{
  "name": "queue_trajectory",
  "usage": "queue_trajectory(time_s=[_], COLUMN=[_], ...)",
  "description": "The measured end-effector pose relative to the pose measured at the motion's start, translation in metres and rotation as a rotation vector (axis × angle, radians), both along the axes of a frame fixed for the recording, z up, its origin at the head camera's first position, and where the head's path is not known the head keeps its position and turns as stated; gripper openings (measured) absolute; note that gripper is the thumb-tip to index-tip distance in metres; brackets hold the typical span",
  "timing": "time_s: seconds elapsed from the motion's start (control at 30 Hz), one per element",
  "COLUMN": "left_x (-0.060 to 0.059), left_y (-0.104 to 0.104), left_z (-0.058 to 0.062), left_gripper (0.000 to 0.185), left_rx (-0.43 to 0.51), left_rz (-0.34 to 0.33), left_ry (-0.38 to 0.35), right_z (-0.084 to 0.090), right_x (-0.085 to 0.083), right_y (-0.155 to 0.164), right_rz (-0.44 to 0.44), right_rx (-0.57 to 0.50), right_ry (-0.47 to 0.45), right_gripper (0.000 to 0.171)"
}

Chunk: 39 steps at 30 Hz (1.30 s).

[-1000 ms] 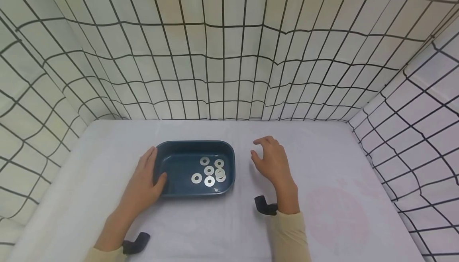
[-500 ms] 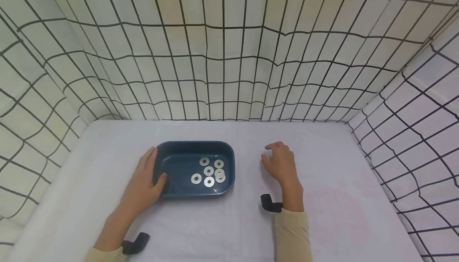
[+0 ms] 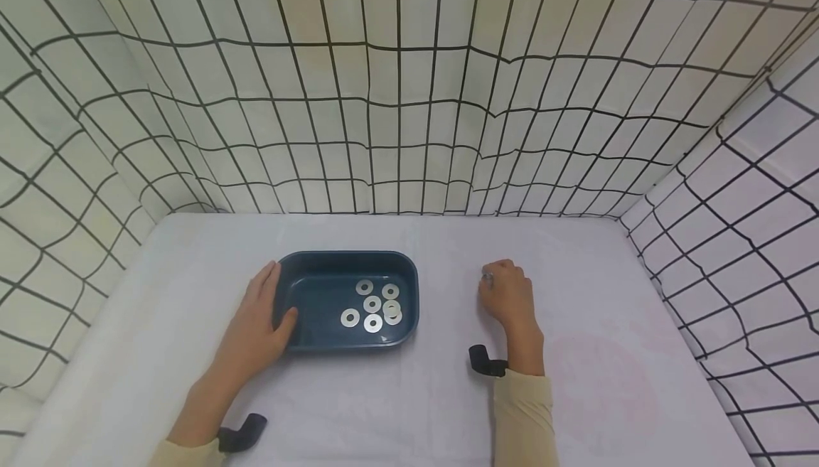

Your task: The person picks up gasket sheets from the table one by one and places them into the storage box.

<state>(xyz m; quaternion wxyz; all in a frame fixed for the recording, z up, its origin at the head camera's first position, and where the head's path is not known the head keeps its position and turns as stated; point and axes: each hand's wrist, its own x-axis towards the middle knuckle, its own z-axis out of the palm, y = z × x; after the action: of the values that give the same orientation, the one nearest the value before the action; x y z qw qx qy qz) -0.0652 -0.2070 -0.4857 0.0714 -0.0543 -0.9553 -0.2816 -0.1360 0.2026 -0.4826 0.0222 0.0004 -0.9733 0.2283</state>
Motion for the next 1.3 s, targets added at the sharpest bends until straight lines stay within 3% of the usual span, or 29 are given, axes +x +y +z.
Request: queue_trajectory(time_s=[0.43,0.87,1.3], left_x=[0.001,0.001,0.002], left_y=[-0.001,0.0,0.001], left_z=[0.001,0.002,0.005], left_gripper=[0.081,0.081,0.081], left_rx=[0.001,-0.001,0.001], left_rz=[0.001,0.004,0.005], left_ry=[-0.007,-0.015,-0.022], right_z=[-0.003,0.003,0.008], right_x=[0.0,0.004,0.004], right_y=[0.005,0.004,-0.007], right_rz=[-0.018,-0.061,-0.096], right_rx=[-0.073,-0.058,-0.009], right_ry=[-0.101,-0.188,-0.183], right_gripper=[0.031,0.031,0.031])
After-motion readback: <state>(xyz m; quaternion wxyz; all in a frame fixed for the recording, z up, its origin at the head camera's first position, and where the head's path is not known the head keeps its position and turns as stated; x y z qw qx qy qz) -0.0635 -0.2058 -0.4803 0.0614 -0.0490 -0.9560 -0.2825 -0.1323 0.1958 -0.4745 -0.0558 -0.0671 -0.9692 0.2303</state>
